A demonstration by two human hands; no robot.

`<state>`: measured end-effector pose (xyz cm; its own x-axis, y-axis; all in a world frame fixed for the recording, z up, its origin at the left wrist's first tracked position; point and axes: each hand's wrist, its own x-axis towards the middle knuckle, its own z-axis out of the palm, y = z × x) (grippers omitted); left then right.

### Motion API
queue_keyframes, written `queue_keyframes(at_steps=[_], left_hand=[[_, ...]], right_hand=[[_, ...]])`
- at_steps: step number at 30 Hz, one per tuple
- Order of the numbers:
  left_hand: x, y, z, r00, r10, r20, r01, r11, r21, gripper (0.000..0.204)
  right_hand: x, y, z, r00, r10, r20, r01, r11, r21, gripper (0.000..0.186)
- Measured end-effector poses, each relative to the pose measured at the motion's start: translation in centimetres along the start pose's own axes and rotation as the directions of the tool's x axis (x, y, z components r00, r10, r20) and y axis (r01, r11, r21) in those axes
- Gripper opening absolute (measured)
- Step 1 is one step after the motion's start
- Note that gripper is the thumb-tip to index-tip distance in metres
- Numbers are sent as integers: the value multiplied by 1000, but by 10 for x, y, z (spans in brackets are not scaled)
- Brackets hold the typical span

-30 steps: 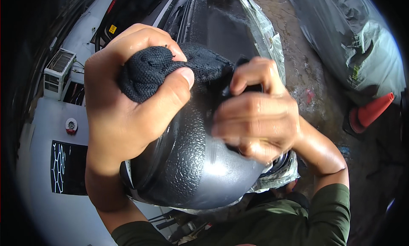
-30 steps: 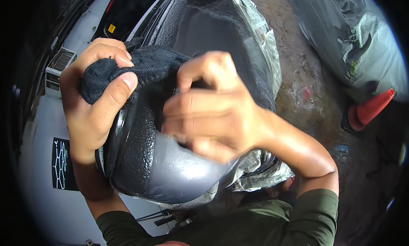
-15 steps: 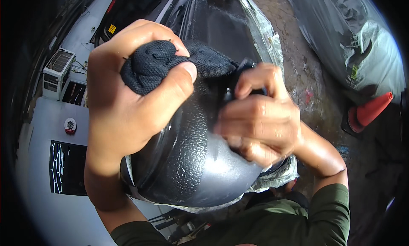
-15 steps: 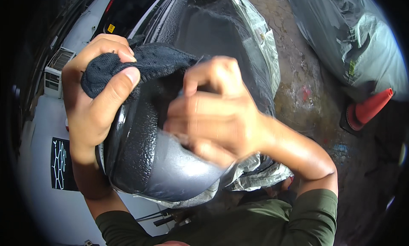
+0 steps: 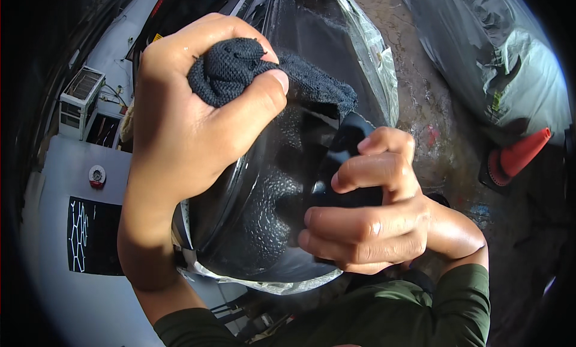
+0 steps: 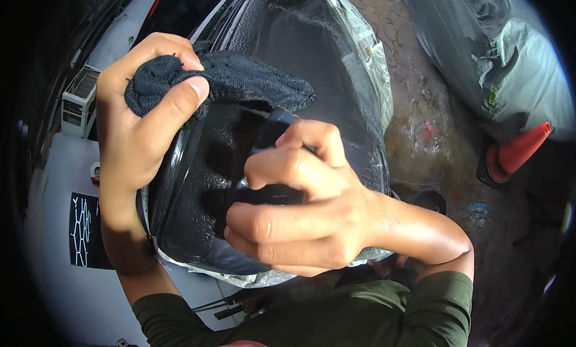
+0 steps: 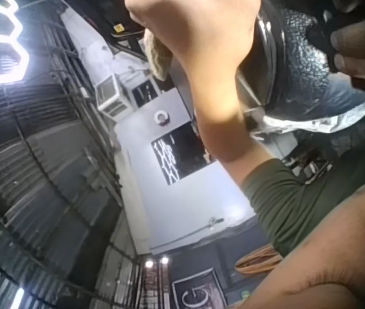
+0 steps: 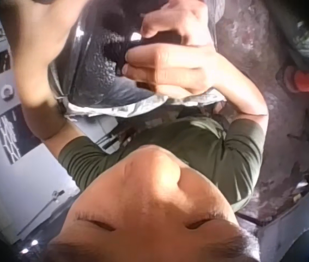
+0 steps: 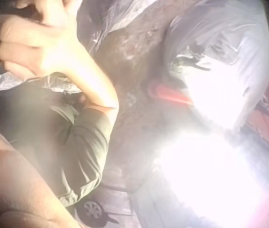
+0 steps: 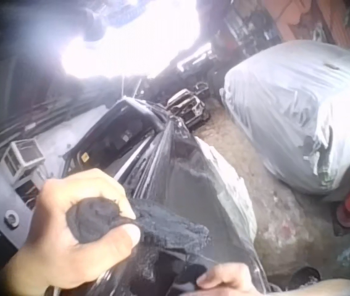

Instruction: The person sands a section of a car panel by hand using a sanding block, dipping the block and a cloth into a bucket of water to wet the surface and wipe away debris between sanding passes.

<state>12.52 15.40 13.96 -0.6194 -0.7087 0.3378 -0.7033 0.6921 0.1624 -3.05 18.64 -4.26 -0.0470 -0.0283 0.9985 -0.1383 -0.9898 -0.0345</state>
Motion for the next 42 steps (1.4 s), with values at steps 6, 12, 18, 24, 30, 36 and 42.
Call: queue_keyframes(at_steps=[6,12,18,24,30,36,42], left_hand=[[2,-4,2,999,34,-18,-34,999,-25,11],[1,-4,2,1000,0,-12,-1,999,-53,9],[1,-3,0,999,43,-11,-43,999,-14,9],[2,-3,3,1000,12,-10,-13,999,-41,8],[2,-4,0,998,53,-26,-54,998,-19,9],[3,-4,0,995,91,-30,-92,996,-14,8],[2,-6,2,994,103,-44,-104,994,-25,7]], right_hand=[[2,-10,-9,989,102,103,-97,994,-52,22],[2,-9,-9,985,122,121,-116,992,-57,22],[2,-4,-9,985,131,116,-126,991,-53,23],[0,-1,-11,979,156,132,-148,987,-66,23],[5,5,-14,974,177,145,-159,979,-125,24],[5,2,-17,978,139,156,-119,984,-134,22],[7,-1,-16,977,141,161,-117,982,-151,23]])
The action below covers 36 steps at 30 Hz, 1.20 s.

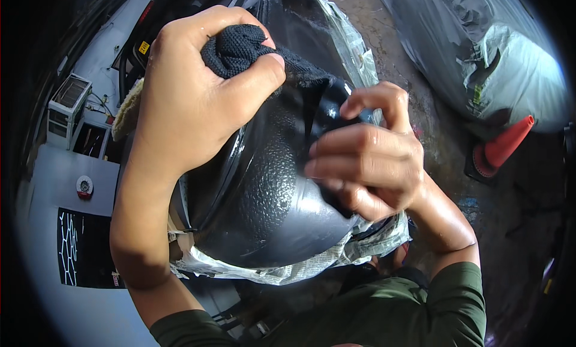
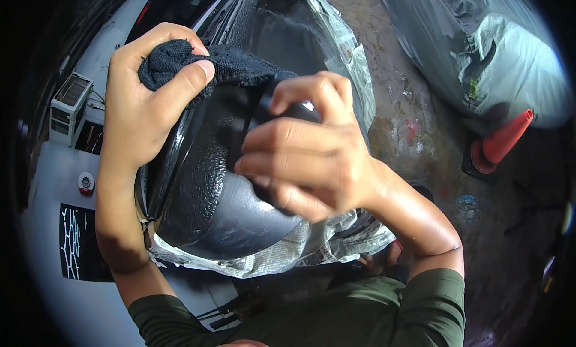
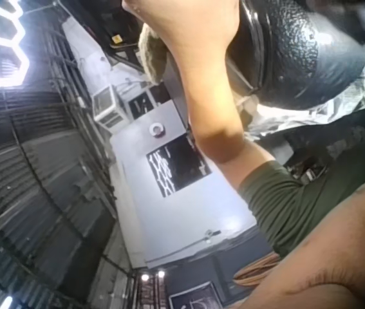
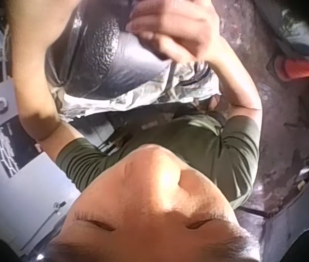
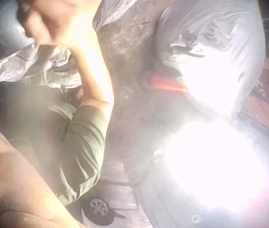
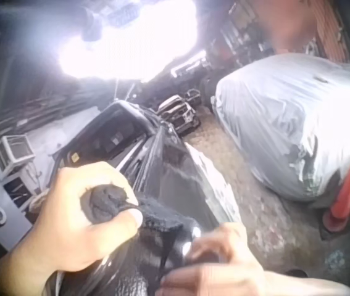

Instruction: The person sands a section of a car panel by hand using a sanding block, dipping the block and a cloth into a bucket of water to wet the surface and wipe away debris between sanding passes.

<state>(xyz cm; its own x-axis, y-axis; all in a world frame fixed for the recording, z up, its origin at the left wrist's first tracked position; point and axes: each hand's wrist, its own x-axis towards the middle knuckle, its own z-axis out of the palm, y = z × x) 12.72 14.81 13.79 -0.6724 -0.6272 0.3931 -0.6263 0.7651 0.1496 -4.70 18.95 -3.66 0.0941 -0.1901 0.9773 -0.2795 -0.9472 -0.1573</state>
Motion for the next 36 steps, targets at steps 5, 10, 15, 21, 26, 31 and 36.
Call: queue_keyframes(at_steps=[5,10,15,21,26,31,36], left_hand=[[-1,0,-3,1000,-13,18,12,999,35,7],[0,2,-4,998,-47,30,46,998,52,7],[-2,-3,1,1000,-11,2,10,999,45,8],[-3,-3,-1,1000,-6,4,6,999,48,8],[-3,0,-2,1000,-28,11,27,998,62,8],[-1,4,2,999,-37,-3,37,999,-10,10],[-3,3,3,1000,-7,-2,7,1000,16,13]], right_hand=[[0,-10,2,1000,-28,-1,28,995,92,24],[-1,-16,1,1000,-12,-13,14,993,120,20],[-15,37,-12,975,199,-103,-209,972,-104,25],[-19,-3,1,977,180,-117,-185,982,-33,31],[-13,-42,3,995,83,-60,-85,996,-31,34],[-10,-66,13,994,55,-96,-67,990,-121,33],[-11,-63,14,987,117,-110,-140,961,-237,30]])
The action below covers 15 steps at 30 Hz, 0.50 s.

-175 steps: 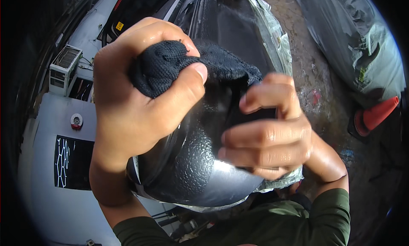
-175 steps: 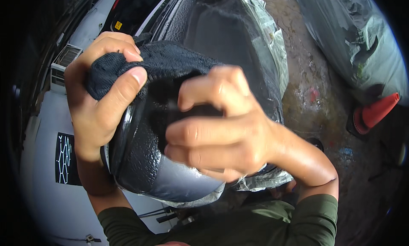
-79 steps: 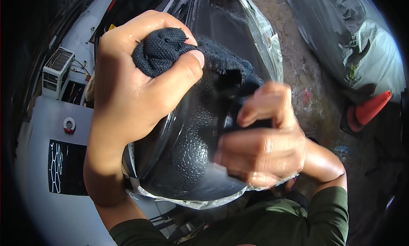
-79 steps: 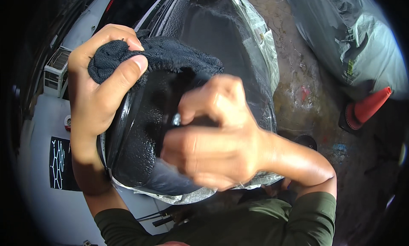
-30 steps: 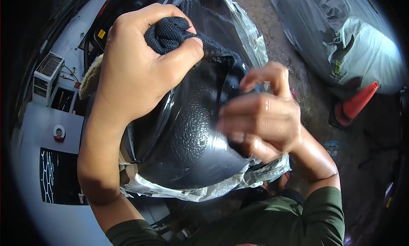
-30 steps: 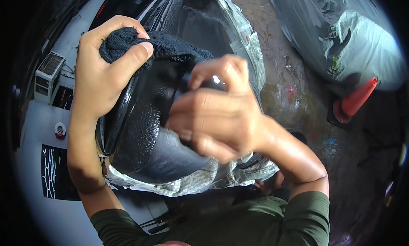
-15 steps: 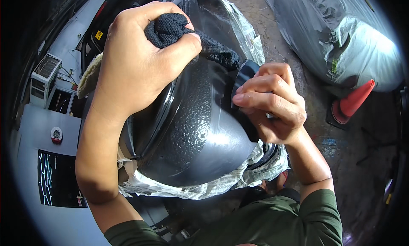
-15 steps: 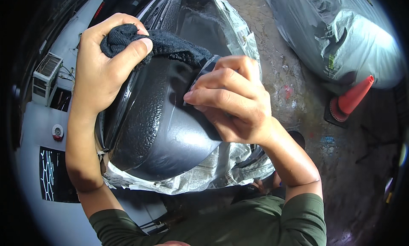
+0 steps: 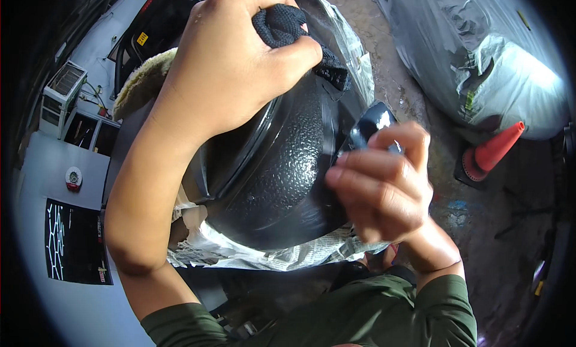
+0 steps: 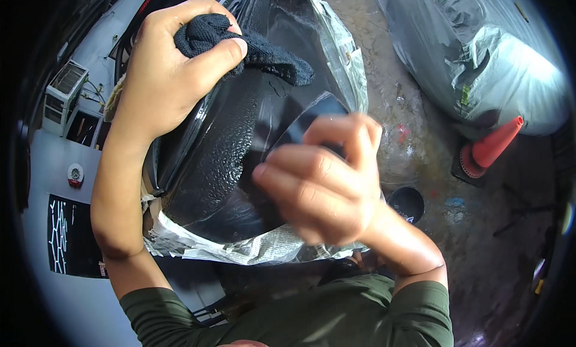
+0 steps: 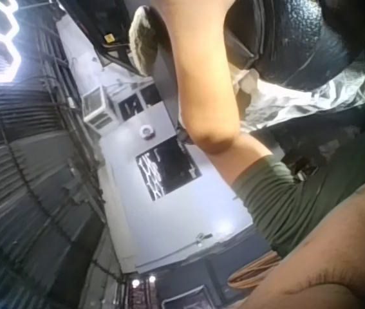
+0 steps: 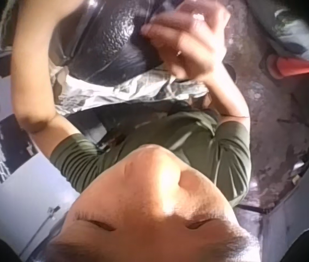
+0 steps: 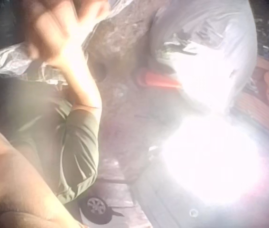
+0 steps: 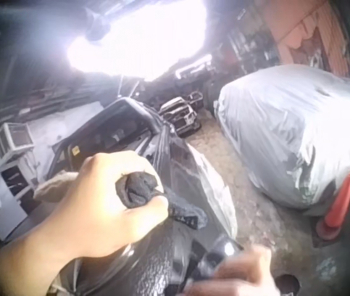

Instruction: The person sands a section of a car panel by hand using a sanding block, dipping the block and a cloth into a bucket of water to wet the surface and wipe away debris between sanding passes.

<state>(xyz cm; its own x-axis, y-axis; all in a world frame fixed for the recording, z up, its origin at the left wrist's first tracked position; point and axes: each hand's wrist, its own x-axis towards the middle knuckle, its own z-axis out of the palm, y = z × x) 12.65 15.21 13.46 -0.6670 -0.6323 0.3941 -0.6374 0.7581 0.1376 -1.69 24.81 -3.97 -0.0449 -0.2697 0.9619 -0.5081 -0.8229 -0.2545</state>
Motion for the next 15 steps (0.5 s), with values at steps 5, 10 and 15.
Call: queue_keyframes(at_steps=[5,10,15], left_hand=[[-1,3,-4,999,48,-21,-47,998,38,15],[2,19,-9,994,90,-61,-94,994,-63,18],[1,26,-9,993,90,-76,-95,993,-75,19]], right_hand=[[2,-9,-1,1000,-2,6,3,997,-71,30],[-1,-33,3,998,-54,14,55,995,-82,32],[1,-37,2,999,-25,23,28,990,-138,25]])
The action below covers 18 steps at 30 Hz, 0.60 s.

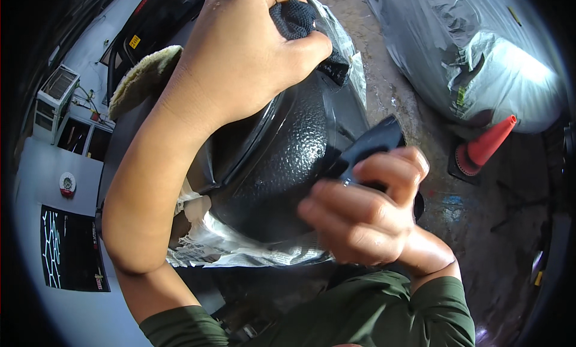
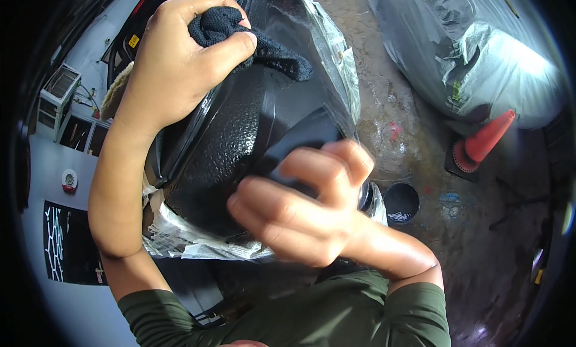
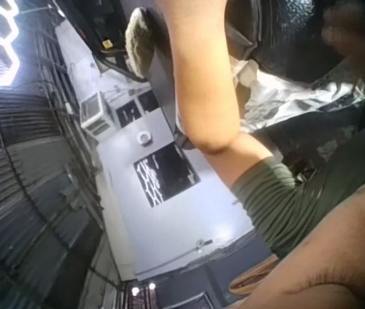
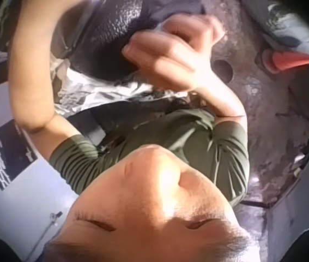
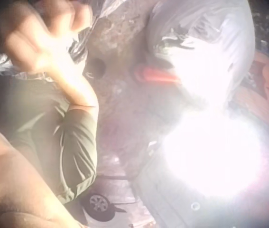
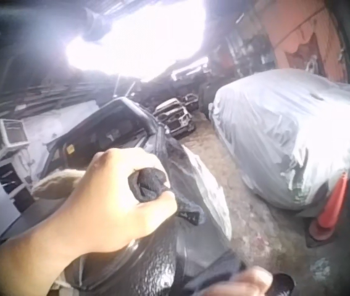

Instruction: The person sands a section of a car panel by hand using a sanding block, dipping the block and a cloth into a bucket of water to wet the surface and wipe away debris between sanding passes.

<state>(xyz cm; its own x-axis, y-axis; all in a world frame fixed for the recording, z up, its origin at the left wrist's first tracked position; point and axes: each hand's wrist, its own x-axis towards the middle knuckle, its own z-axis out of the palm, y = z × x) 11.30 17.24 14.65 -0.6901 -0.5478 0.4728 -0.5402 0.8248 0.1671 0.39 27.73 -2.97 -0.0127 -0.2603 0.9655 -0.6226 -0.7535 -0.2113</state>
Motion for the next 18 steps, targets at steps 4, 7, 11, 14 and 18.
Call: queue_keyframes(at_steps=[4,7,11,14,18], left_hand=[[4,-20,5,1000,-20,5,20,999,-41,19],[3,-10,-4,991,-31,128,30,1000,7,20],[-1,-29,9,997,56,51,-63,987,147,17],[2,-25,12,997,-12,79,4,996,94,18],[1,-29,12,998,35,60,-41,994,105,18]], right_hand=[[1,21,4,996,46,-71,-48,998,-34,30],[-4,7,12,993,-26,-114,22,999,-35,33],[-1,19,9,990,65,-125,-71,997,-42,33],[-3,-1,13,990,-49,-129,43,998,-49,30],[-2,22,7,990,66,-123,-69,997,-23,25]])
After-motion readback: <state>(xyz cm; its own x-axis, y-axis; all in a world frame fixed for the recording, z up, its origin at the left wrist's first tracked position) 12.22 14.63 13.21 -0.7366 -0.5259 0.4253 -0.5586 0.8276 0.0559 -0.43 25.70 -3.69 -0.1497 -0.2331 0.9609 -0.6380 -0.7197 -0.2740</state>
